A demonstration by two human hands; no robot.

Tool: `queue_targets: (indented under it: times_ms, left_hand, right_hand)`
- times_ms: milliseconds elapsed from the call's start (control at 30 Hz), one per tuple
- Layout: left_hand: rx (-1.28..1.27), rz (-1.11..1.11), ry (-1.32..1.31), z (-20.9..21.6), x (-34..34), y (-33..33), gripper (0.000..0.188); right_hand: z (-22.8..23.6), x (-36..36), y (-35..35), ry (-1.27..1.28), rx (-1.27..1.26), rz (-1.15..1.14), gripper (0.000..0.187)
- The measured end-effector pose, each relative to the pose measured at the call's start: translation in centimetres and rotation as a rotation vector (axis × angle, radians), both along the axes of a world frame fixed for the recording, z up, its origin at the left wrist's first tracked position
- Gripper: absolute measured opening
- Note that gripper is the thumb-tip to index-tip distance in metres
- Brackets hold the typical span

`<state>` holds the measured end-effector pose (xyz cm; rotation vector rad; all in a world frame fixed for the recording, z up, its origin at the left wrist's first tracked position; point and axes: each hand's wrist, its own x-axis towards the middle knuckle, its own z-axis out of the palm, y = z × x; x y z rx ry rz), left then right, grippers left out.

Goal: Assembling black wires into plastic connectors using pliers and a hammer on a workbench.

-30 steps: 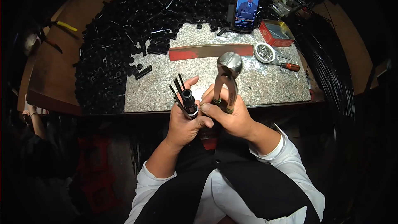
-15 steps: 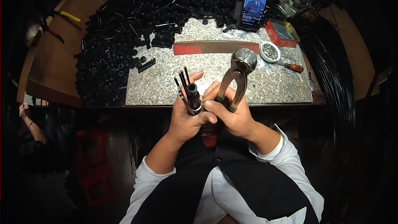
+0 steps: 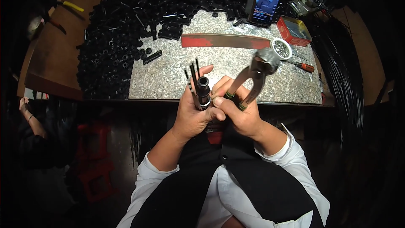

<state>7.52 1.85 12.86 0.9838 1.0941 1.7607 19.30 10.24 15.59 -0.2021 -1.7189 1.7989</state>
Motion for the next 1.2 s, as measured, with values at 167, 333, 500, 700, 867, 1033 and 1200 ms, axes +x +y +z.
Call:
queue_targets:
  times_ms: [167,333,500,700,867,1033,1200]
  left_hand:
    - [-0.004,0.020,0.006,0.1,0.0,0.1,0.097]
    - [0.057,0.017,-0.010,-0.6,-0.2,0.2,0.097]
    - [0.043,0.025,0.038,-1.1,-0.7,-0.1,0.097]
    - [-0.007,-0.177,-0.150,1.0,-1.1,-0.4,0.107]
    - [0.035,-0.139,-0.099,0.3,-2.3,-1.0,0.101]
    - [-0.023,-0.090,-0.061,-1.0,-3.6,-2.0,0.094]
    - [-0.081,-0.126,0.082,-1.2,-3.7,-1.9,0.081]
  right_hand:
    - [-0.5,0.0,0.1,0.026,0.097,-0.034,0.003]
    - [-0.7,-0.1,0.0,0.031,0.120,-0.044,0.002]
    - [-0.3,-0.3,-0.1,0.012,0.173,-0.032,0.005]
    - [0.7,-0.5,0.4,-0.145,0.405,-0.125,0.017]
    - [1.7,1.5,1.2,-0.486,0.227,0.056,0.034]
    - [2.1,5.1,2.5,-0.577,0.529,0.075,0.045]
    - [4.4,7.2,1.9,-0.676,1.071,-0.007,0.080]
